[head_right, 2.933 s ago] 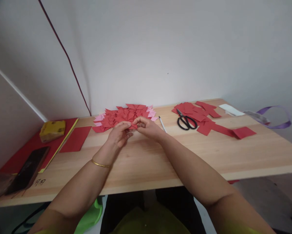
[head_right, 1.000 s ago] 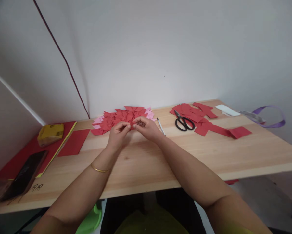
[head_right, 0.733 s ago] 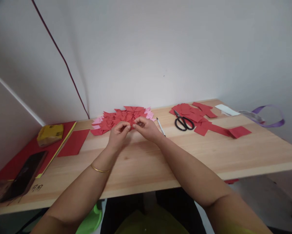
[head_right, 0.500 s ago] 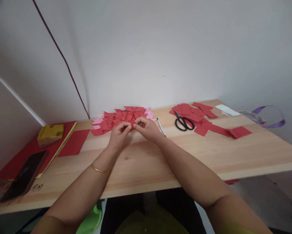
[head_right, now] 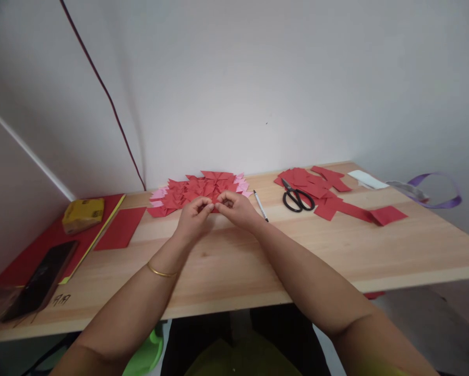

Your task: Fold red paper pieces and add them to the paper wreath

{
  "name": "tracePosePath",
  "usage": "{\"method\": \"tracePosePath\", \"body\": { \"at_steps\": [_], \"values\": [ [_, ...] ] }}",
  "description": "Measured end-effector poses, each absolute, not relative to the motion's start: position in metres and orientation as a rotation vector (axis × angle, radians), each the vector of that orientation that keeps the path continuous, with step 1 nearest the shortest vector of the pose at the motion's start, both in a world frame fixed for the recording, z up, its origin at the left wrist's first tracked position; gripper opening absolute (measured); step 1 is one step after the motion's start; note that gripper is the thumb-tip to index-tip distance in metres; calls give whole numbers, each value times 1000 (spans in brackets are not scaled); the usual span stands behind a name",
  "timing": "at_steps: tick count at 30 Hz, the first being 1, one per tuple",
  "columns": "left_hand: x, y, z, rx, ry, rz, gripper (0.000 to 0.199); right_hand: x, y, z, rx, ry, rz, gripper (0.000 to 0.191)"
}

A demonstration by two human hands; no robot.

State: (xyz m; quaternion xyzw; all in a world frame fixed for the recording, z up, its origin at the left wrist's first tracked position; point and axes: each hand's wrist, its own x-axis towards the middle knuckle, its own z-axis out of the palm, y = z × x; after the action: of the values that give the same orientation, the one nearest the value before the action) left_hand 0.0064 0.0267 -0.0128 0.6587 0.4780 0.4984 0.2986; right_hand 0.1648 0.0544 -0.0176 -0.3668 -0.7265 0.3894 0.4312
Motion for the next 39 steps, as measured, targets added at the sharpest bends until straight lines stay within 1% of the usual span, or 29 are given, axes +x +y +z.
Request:
{"method": "tracePosePath", "body": {
  "at_steps": [4,8,10,13,17,25,29,35,39],
  "values": [
    [5,26,-11,1737,1268,1297,15,166,54,-16,-928,-1837,928,19],
    [4,27,-13,1668,1253,1328,14,167,56,-19,-887,-1799,1058,22],
    [4,29,-14,1632,1242,1368,12,166,58,-21,-857,-1758,1125,22],
    [5,31,-15,1614,1239,1428,9,165,57,-23,-854,-1744,1133,19],
    [6,29,-10,1737,1283,1432,2,163,55,-19,-799,-1730,1139,18],
    [5,26,-9,1882,1275,1401,6,173,58,-12,-890,-1859,992,17],
    [5,26,-10,1839,1269,1371,5,174,59,-13,-899,-1890,939,15],
    [7,25,-10,1830,1332,1351,5,172,57,-13,-958,-1972,769,15],
    [8,24,-10,1818,1340,1360,4,172,56,-11,-955,-1995,747,15]
  ]
}}
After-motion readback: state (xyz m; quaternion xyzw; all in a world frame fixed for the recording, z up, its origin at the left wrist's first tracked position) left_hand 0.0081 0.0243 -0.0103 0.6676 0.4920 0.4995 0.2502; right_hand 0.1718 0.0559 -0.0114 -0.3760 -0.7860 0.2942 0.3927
